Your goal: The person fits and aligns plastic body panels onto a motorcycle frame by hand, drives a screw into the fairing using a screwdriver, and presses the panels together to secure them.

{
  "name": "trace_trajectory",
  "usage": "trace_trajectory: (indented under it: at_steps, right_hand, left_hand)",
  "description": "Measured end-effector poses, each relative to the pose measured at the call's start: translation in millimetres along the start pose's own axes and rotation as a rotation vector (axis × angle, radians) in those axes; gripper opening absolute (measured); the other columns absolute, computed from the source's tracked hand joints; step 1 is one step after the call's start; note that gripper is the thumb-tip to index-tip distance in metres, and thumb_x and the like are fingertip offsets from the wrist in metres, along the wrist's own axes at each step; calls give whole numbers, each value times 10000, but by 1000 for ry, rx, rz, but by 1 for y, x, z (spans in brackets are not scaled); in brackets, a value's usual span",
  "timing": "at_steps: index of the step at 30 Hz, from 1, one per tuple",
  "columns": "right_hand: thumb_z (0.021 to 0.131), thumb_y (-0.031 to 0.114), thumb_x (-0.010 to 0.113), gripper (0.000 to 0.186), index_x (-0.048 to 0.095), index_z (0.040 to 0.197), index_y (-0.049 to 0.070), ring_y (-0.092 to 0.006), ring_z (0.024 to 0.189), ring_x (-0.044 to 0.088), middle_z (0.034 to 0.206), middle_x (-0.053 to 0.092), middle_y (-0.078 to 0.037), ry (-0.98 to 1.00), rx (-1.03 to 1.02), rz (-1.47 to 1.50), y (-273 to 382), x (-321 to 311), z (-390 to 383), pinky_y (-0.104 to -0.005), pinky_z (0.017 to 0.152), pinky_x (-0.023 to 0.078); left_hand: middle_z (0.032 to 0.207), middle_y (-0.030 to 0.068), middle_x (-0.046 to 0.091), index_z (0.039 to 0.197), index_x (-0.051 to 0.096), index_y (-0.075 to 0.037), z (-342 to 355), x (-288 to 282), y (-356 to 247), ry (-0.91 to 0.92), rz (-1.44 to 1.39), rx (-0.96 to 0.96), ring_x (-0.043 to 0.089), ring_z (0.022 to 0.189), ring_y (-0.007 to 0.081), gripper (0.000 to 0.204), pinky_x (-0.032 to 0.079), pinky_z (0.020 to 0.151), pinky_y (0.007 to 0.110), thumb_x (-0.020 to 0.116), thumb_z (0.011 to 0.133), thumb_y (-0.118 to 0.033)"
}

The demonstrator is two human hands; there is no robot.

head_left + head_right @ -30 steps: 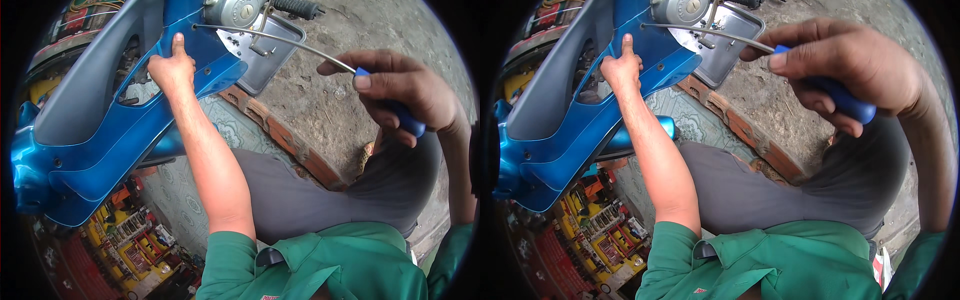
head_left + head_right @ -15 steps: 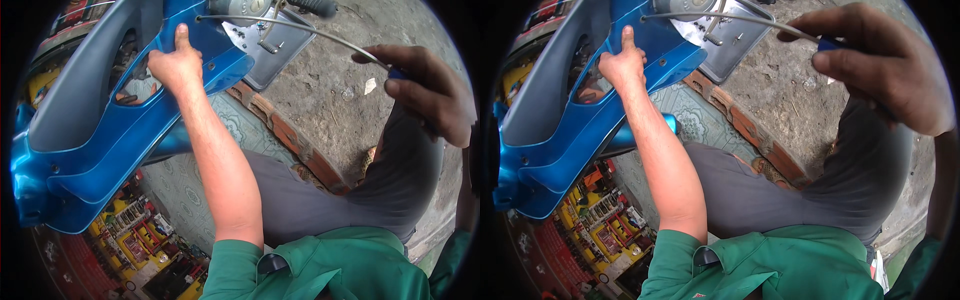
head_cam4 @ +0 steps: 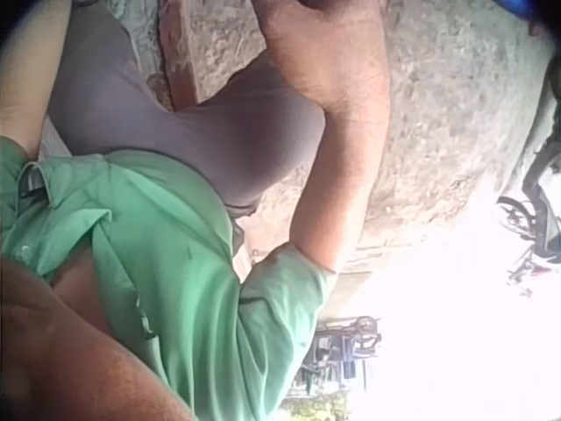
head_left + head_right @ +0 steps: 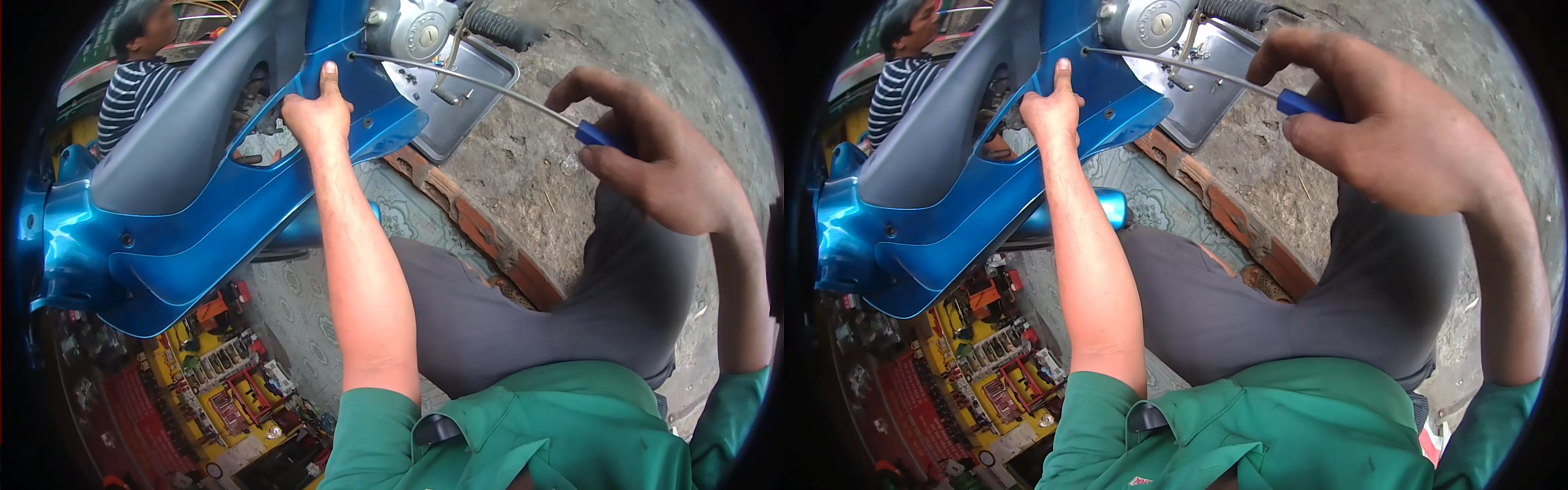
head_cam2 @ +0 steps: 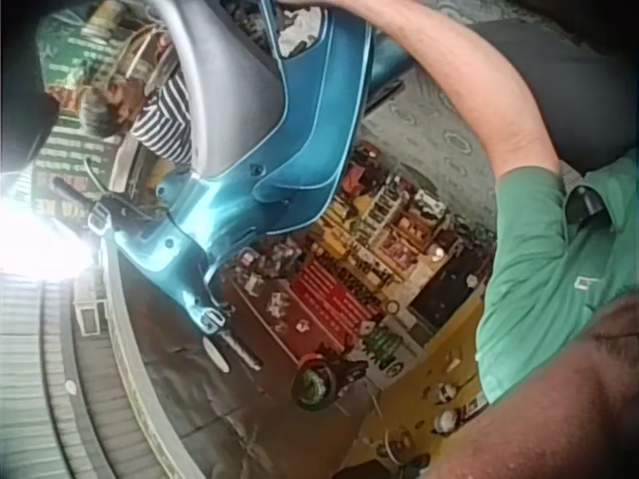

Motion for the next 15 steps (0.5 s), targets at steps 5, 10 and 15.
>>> trace_trajectory:
  at_steps: [5, 10, 15]
  right_hand:
    - [935, 166, 641, 447, 591, 1367, 65, -112, 681, 587, 824, 622, -58, 178, 426, 81, 27, -11, 2, -305, 605, 513]
    - [949, 195, 626, 452, 587, 1377, 55, -115, 648, 597, 784, 633, -65, 126, 292, 42, 18, -2, -1, -310, 565, 519]
    - [968, 198, 620, 436, 588, 1375, 45, -135, 698, 640, 817, 676, -95, 157, 319, 28, 29, 4, -8, -321, 620, 558]
  left_hand:
    - [968, 197, 674, 1249, 412, 154, -15, 5, 20, 45, -318, 5, 689, 769, 185, 563, 551, 669, 321, 730, 955, -205]
    - [1130, 193, 612, 1299, 395, 69, -51, 33, 36, -46, -1118, -238, 636, 889, 194, 386, 520, 699, 309, 580, 1003, -96]
    - [1062, 132, 608, 1276, 455, 22, -48, 59, 24, 97, -1514, -543, 607, 851, 195, 256, 502, 671, 311, 511, 1068, -116]
Point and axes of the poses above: each hand's wrist, its own z-axis towards the middle knuckle, its own x-axis out of the palm, y = z × x, the point moved 2 cm from there along z, towards the middle knuckle
